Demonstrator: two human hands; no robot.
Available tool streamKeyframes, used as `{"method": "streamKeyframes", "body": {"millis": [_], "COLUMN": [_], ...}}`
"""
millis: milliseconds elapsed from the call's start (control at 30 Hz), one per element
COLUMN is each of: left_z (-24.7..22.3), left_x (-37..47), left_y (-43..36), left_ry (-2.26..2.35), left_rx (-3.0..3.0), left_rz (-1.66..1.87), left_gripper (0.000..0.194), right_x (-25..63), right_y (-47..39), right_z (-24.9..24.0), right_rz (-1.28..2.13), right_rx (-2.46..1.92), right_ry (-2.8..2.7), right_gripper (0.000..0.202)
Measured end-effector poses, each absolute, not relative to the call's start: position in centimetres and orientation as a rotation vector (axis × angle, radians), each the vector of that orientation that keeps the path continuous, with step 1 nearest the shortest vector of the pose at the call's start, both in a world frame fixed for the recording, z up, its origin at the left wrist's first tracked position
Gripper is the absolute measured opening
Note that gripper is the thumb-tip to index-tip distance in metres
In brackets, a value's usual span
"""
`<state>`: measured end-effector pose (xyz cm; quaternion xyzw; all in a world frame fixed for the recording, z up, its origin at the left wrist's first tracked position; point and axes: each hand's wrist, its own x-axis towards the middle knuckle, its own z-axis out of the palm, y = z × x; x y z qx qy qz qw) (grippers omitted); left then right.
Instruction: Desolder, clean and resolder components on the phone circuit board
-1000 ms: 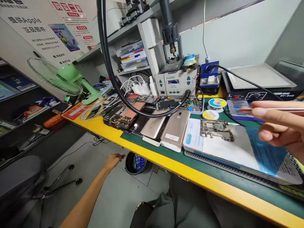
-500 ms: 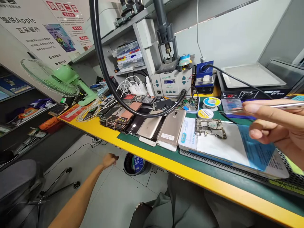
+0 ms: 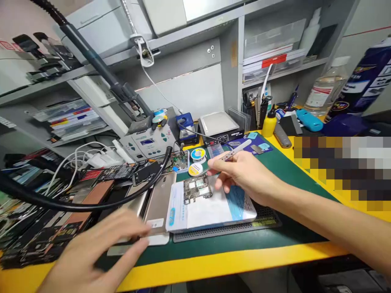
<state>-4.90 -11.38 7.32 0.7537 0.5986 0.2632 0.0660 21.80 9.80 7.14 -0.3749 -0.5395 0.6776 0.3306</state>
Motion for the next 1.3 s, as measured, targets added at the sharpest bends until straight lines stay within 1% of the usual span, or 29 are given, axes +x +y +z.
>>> {"method": "streamKeyframes", "body": {"millis": [33,133,200,300,433,600,767,867,1000,1100,1300], "left_z": [8.2,9.4,9.3,8.9,8.3,7.9,7.3,6.5,6.4,6.9,6.9], "left_x": [-3.9,-2.3,-2.2,-2.4,-2.5,-3.1,-3.9,-4.1,-3.8,-3.0,-2.5], "left_y": [-8.7,-2.6,-0.6,0.3,0.5,0.4,-0.2,-0.4,-0.5,0.1,0.7], "left_ry": [1.773,1.701,1.669,1.619,1.585,1.56,1.566,1.515,1.583,1.643,1.668], "left_rx": [2.344,2.445,2.487,2.544,2.601,2.662,2.765,2.746,2.727,2.772,2.813], "left_rz": [0.78,0.664,0.582,0.519,0.605,0.833,0.748,0.784,0.778,0.765,0.743], "left_gripper": [0.017,0.04,0.049,0.055,0.053,0.051,0.048,0.045,0.043,0.046,0.047], "right_x": [21.8,21.8,21.8,21.8,21.9,22.3,22.5,22.5,22.7,22.8,21.9], "right_y": [9.8,9.8,9.7,9.6,9.6,9.4,9.3,9.4,9.3,9.1,8.9], "right_z": [6.9,6.6,6.6,6.5,6.3,6.3,6.1,5.8,5.6,5.6,6.1], "right_rz": [1.775,1.763,1.757,1.766,1.799,1.813,1.837,1.858,1.818,1.737,1.581], "right_rx": [-0.982,-0.975,-0.981,-1.009,-1.053,-1.081,-1.059,-1.042,-1.09,-1.151,-1.2], "right_ry": [-1.41,-1.4,-1.389,-1.386,-1.41,-1.417,-1.362,-1.386,-1.448,-1.54,-1.558], "right_gripper": [0.036,0.036,0.038,0.041,0.043,0.037,0.036,0.036,0.045,0.052,0.059]}}
